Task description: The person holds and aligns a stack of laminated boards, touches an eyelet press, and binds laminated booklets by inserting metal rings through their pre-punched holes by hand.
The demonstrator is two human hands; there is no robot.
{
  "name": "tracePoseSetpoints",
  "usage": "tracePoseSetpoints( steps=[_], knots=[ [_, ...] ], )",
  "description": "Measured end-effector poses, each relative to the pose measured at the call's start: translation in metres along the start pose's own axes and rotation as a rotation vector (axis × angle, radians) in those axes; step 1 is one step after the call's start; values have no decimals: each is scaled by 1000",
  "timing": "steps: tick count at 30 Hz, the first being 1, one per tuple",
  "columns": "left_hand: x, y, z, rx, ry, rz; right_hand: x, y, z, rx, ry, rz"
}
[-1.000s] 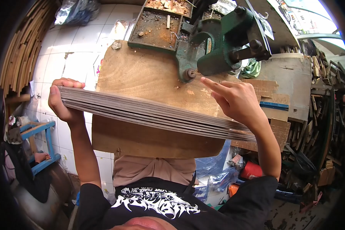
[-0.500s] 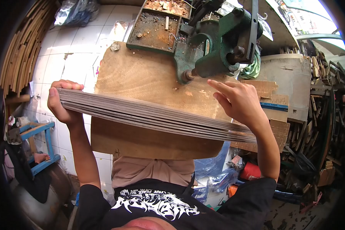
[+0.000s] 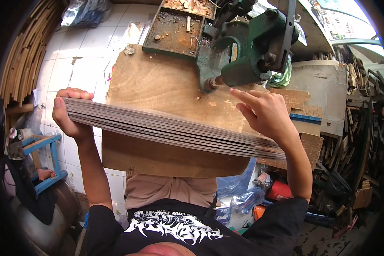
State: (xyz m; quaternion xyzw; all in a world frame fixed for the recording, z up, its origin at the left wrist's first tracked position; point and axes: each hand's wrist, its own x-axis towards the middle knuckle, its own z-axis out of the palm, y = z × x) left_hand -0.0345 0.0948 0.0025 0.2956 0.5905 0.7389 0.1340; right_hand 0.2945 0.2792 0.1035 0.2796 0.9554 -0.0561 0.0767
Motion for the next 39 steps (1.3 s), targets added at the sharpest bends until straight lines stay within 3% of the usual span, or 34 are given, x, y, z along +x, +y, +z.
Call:
tracePoseSetpoints(
  steps=[18, 39],
  knots=[
    [0, -3, -3, 19, -3, 17, 13, -4, 8, 27, 45, -137],
    [0, -4, 0, -93, 3, -26, 21, -5, 4, -63, -65, -116]
  ],
)
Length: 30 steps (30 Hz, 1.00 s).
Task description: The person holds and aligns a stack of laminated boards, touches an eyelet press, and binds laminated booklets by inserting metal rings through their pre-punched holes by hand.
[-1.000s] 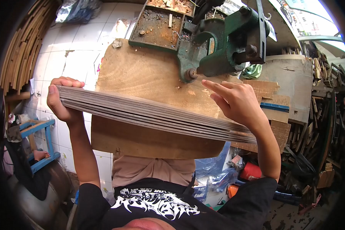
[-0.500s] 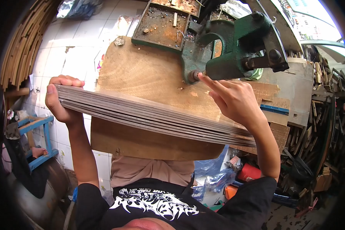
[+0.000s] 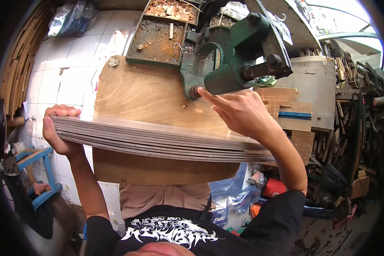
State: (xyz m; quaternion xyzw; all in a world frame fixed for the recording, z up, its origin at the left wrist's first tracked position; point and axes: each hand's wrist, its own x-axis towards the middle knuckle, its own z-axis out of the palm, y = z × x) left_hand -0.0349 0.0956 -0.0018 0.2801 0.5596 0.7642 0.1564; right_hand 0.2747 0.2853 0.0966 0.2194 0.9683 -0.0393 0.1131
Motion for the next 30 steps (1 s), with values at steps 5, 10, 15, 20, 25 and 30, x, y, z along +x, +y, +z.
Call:
tracePoseSetpoints(
  steps=[5, 10, 15, 20, 25, 30],
  knots=[
    [1, 2, 1, -6, 6, 36, -2, -2, 3, 18, 69, -18],
    [0, 3, 4, 21, 31, 40, -6, -2, 2, -26, 110, -33],
    [-1, 4, 2, 35, 30, 20, -6, -3, 1, -22, 62, -7],
    [0, 3, 2, 23, 22, 21, -5, -4, 0, -10, -60, 56],
    [0, 2, 2, 25, 10, 28, -6, -5, 2, 2, -91, 97],
    [0, 1, 0, 26, 1, 22, -7, -4, 2, 7, -99, 106]
  ],
)
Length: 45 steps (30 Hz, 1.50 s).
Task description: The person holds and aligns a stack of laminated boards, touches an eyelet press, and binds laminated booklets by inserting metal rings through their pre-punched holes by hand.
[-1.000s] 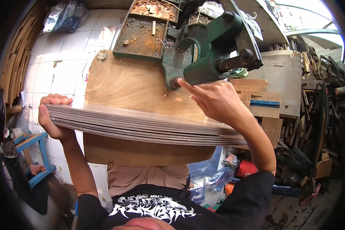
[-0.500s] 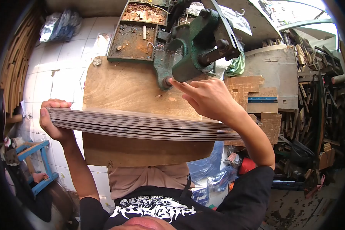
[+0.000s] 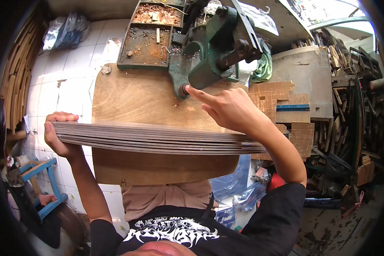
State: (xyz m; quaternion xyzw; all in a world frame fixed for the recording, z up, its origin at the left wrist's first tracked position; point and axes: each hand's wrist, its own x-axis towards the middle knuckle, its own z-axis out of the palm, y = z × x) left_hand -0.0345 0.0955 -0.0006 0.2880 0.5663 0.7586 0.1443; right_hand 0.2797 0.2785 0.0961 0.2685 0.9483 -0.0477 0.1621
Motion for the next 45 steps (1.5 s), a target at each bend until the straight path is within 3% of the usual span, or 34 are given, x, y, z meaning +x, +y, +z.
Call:
tracePoseSetpoints(
  steps=[10, 29, 32, 45],
  knots=[
    [0, 0, 0, 4, 6, 2, -3, 3, 3, 32, 128, -61],
    [0, -2, -1, 1, -1, -1, -2, 2, 0, 30, 8, 1],
    [0, -1, -1, 19, -6, 0, -5, 11, 12, 72, 138, -87],
    [0, 0, 0, 38, 11, 0, -15, 12, -2, 145, 139, -54]
  ],
)
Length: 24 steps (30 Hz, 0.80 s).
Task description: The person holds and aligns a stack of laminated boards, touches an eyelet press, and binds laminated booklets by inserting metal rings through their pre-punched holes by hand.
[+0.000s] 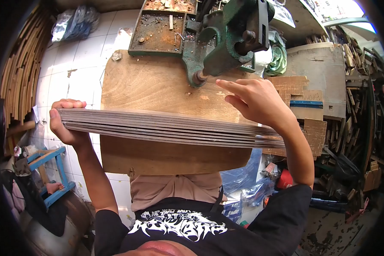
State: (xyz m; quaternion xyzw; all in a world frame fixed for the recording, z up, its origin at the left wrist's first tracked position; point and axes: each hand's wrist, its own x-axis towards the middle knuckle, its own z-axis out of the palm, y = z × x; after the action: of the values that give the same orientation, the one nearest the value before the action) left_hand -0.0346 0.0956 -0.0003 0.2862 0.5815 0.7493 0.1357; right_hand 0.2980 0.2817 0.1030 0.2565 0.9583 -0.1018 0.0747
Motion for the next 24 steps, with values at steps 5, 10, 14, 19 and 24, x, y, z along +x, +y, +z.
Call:
tracePoseSetpoints(
  steps=[5, 10, 14, 19, 24],
  knots=[
    [0, 0, -1, 18, -6, 10, 0, 2, 2, -18, -15, 12],
    [0, -1, 0, 7, 1, 9, 0, 0, 1, -22, -13, 23],
    [1, 1, 5, -16, 60, 44, 0, 0, 5, -31, -31, 27],
    [2, -1, 4, -30, 42, 54, 1, -6, 2, -38, -58, 8],
    [1, -1, -1, -6, -4, -7, 3, -4, 7, -36, -29, -24]
  ],
)
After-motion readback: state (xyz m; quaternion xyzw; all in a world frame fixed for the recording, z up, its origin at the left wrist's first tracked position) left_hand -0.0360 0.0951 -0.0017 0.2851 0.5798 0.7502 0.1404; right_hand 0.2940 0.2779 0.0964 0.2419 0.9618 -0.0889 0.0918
